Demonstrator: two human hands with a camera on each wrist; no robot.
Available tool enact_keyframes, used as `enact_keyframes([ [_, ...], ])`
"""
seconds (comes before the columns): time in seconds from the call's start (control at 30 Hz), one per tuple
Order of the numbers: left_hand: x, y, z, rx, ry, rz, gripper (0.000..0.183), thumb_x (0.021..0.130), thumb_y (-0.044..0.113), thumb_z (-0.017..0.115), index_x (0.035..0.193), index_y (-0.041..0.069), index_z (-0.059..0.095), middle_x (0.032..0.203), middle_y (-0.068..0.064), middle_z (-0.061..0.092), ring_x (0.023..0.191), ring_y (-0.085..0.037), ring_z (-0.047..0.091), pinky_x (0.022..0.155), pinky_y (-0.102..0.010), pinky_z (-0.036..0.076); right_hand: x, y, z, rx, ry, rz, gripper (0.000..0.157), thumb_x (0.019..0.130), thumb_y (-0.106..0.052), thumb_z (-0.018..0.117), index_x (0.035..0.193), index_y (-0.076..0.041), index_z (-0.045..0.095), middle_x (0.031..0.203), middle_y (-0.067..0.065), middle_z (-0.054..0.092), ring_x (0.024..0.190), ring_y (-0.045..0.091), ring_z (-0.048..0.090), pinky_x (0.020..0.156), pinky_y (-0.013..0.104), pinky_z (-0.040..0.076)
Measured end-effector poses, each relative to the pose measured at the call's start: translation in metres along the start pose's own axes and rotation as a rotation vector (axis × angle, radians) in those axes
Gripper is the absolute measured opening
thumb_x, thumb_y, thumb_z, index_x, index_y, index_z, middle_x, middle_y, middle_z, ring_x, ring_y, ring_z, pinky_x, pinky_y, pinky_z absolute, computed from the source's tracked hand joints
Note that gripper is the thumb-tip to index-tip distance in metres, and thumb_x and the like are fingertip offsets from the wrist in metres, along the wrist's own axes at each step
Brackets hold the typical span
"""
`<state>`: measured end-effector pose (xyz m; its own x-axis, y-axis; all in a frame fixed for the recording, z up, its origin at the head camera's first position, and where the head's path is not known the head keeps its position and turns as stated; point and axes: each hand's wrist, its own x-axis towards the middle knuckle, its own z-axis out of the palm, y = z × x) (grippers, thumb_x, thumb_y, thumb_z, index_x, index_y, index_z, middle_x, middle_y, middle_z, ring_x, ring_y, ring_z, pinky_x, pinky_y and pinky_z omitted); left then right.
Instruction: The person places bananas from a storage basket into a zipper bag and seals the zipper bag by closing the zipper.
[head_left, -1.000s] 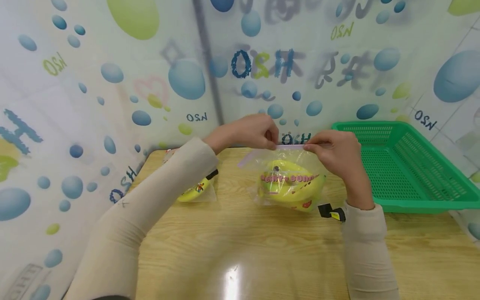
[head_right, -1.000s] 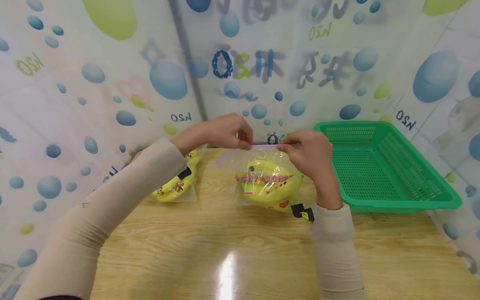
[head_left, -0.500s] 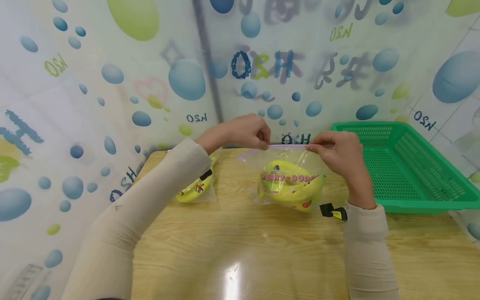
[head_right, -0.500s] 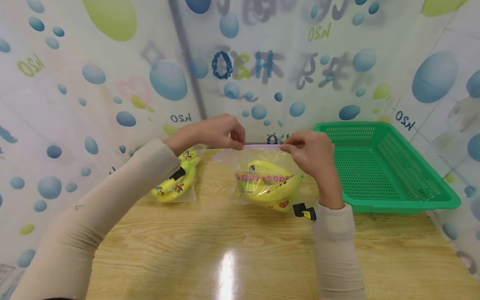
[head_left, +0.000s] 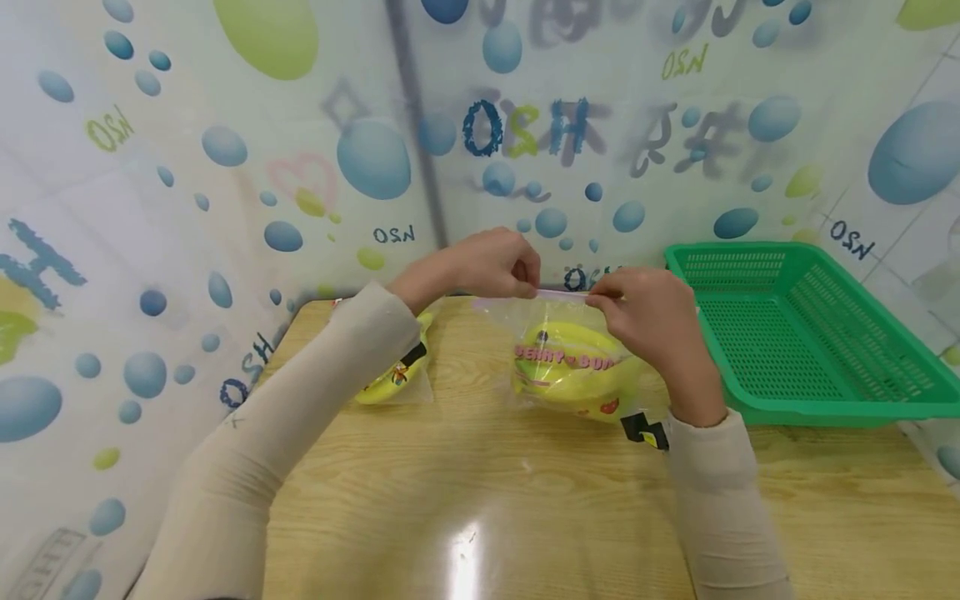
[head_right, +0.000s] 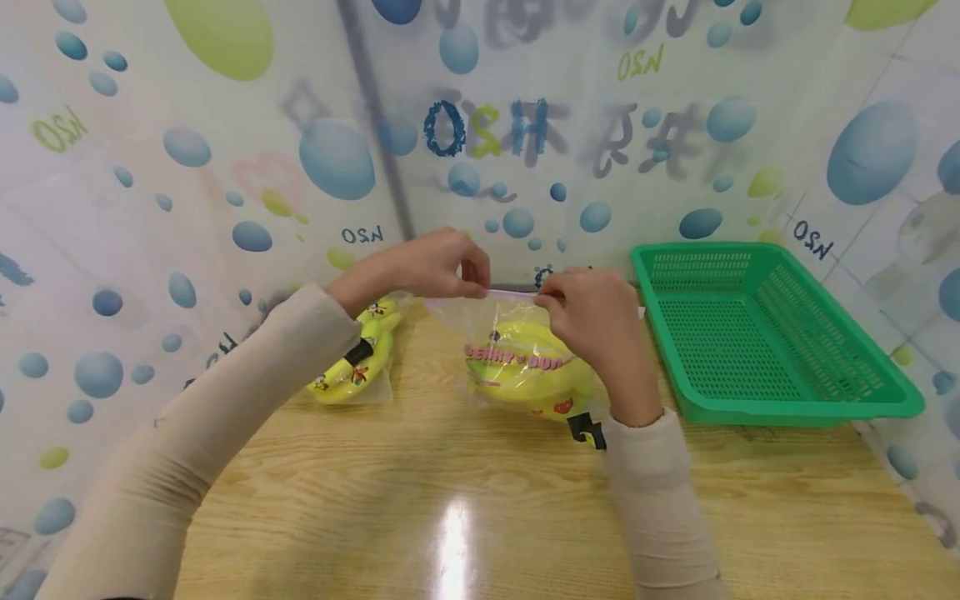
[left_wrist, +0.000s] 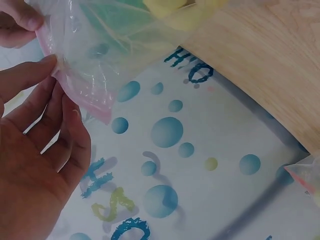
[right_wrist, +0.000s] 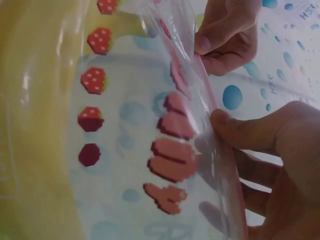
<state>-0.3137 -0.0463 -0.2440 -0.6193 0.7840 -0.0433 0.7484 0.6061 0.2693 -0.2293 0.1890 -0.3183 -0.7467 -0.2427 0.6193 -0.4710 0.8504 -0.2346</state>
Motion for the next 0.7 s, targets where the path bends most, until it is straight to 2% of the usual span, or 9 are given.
enact_keyframes([
  [0.27, -0.004, -0.009, 0.003, -0.042, 0.022, 0.049, 0.011, 0.095, 0.017, 0.070, 0.094, 0.010, 0.079, 0.091, -0.004, 0.077, 0.082, -0.016, 0.069, 0.081, -0.032, 0.056, 0.002, 0.006, 0.006, 0.088, -0.023, 0.028, 0.011, 0.095, -0.019, 0.075, 0.093, -0.010, 0.081, 0.084, 0.009, 0.077, 0.072, 0.025, 0.069, 0.061, 0.042, 0.050],
  [0.7, -0.009, -0.020, 0.004, -0.101, 0.050, 0.031, 0.010, 0.093, 0.017, 0.069, 0.092, 0.011, 0.076, 0.088, -0.004, 0.074, 0.080, -0.017, 0.064, 0.078, -0.031, 0.053, 0.001, 0.015, 0.002, 0.138, -0.009, 0.055, 0.011, 0.095, -0.019, 0.075, 0.092, -0.011, 0.082, 0.080, 0.008, 0.078, 0.071, 0.025, 0.069, 0.060, 0.035, 0.044],
])
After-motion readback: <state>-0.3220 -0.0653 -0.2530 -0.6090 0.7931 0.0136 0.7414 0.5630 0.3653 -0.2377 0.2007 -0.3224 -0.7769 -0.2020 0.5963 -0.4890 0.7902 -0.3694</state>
